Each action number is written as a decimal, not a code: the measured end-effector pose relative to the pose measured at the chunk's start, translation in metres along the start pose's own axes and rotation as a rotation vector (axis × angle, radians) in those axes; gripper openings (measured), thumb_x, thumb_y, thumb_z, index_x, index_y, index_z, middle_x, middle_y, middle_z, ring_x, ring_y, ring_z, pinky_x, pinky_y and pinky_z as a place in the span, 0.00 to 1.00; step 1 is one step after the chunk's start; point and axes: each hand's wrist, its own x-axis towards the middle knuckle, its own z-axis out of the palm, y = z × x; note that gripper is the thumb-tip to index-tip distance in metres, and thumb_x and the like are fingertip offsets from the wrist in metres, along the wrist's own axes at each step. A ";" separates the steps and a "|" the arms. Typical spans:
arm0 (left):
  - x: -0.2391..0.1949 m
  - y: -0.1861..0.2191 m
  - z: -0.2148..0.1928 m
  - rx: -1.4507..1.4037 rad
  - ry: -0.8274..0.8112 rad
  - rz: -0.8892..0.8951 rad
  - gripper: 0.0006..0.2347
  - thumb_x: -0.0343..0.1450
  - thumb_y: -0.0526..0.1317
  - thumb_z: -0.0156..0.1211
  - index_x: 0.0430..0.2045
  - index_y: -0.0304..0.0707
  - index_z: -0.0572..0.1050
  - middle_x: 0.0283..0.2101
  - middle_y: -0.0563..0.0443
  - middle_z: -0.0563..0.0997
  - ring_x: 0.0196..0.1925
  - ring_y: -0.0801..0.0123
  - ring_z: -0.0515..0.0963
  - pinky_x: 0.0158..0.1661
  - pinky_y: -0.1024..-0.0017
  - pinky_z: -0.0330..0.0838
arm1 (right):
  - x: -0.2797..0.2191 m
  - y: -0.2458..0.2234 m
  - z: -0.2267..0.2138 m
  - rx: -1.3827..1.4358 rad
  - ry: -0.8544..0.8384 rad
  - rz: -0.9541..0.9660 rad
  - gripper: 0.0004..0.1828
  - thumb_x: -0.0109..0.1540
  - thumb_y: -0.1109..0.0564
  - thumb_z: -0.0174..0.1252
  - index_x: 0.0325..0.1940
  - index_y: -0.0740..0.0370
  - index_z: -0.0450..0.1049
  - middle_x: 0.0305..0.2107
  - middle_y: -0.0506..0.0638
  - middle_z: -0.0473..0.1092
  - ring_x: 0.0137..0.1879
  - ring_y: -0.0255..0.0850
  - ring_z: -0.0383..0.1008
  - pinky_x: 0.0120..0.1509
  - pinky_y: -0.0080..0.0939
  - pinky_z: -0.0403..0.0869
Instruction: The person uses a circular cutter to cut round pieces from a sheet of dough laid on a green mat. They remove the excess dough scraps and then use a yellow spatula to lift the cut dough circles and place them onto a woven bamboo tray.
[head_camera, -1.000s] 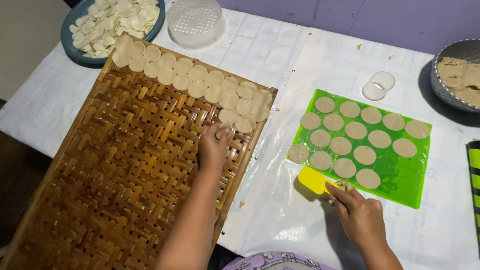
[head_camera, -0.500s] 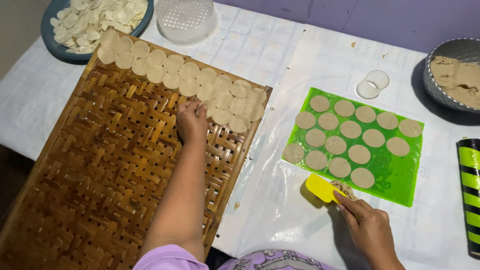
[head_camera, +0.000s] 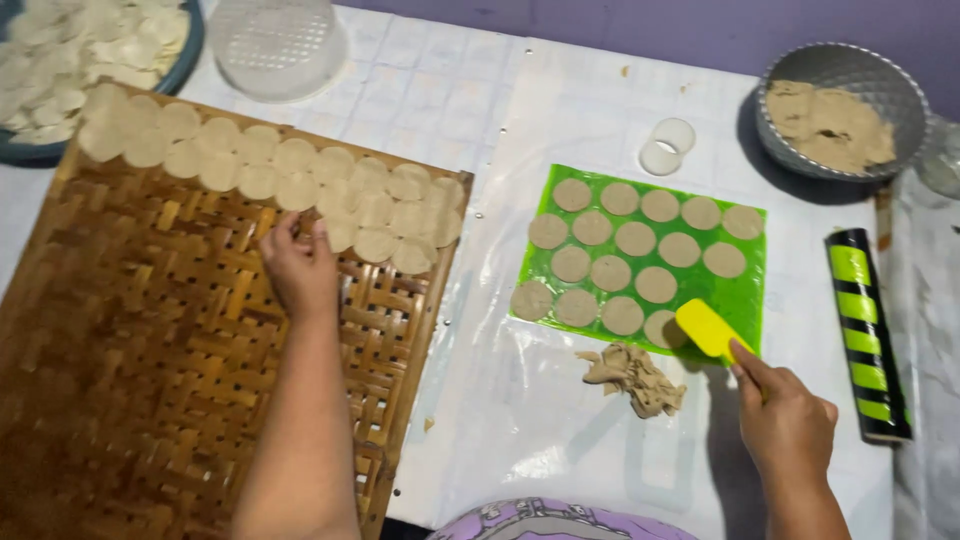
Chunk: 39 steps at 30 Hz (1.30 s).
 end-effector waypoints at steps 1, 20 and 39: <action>-0.012 0.009 -0.001 -0.013 -0.025 0.010 0.17 0.77 0.43 0.65 0.57 0.35 0.74 0.59 0.40 0.70 0.41 0.62 0.78 0.45 0.63 0.75 | 0.002 0.015 0.004 -0.013 0.004 0.027 0.16 0.68 0.47 0.59 0.59 0.37 0.81 0.31 0.49 0.76 0.36 0.47 0.77 0.54 0.51 0.69; -0.214 0.120 0.023 -0.232 -0.600 0.340 0.10 0.72 0.36 0.60 0.47 0.36 0.78 0.54 0.43 0.75 0.55 0.56 0.79 0.50 0.64 0.79 | 0.098 0.043 0.044 -0.400 -0.081 0.164 0.14 0.69 0.45 0.55 0.54 0.31 0.83 0.31 0.52 0.77 0.34 0.46 0.77 0.57 0.57 0.60; -0.209 0.120 0.090 -1.151 -0.911 -0.661 0.19 0.78 0.45 0.48 0.60 0.33 0.69 0.60 0.41 0.76 0.61 0.65 0.77 0.58 0.70 0.72 | 0.043 -0.038 0.035 0.773 -0.054 -0.291 0.18 0.63 0.61 0.59 0.56 0.47 0.81 0.31 0.45 0.78 0.34 0.32 0.75 0.44 0.39 0.71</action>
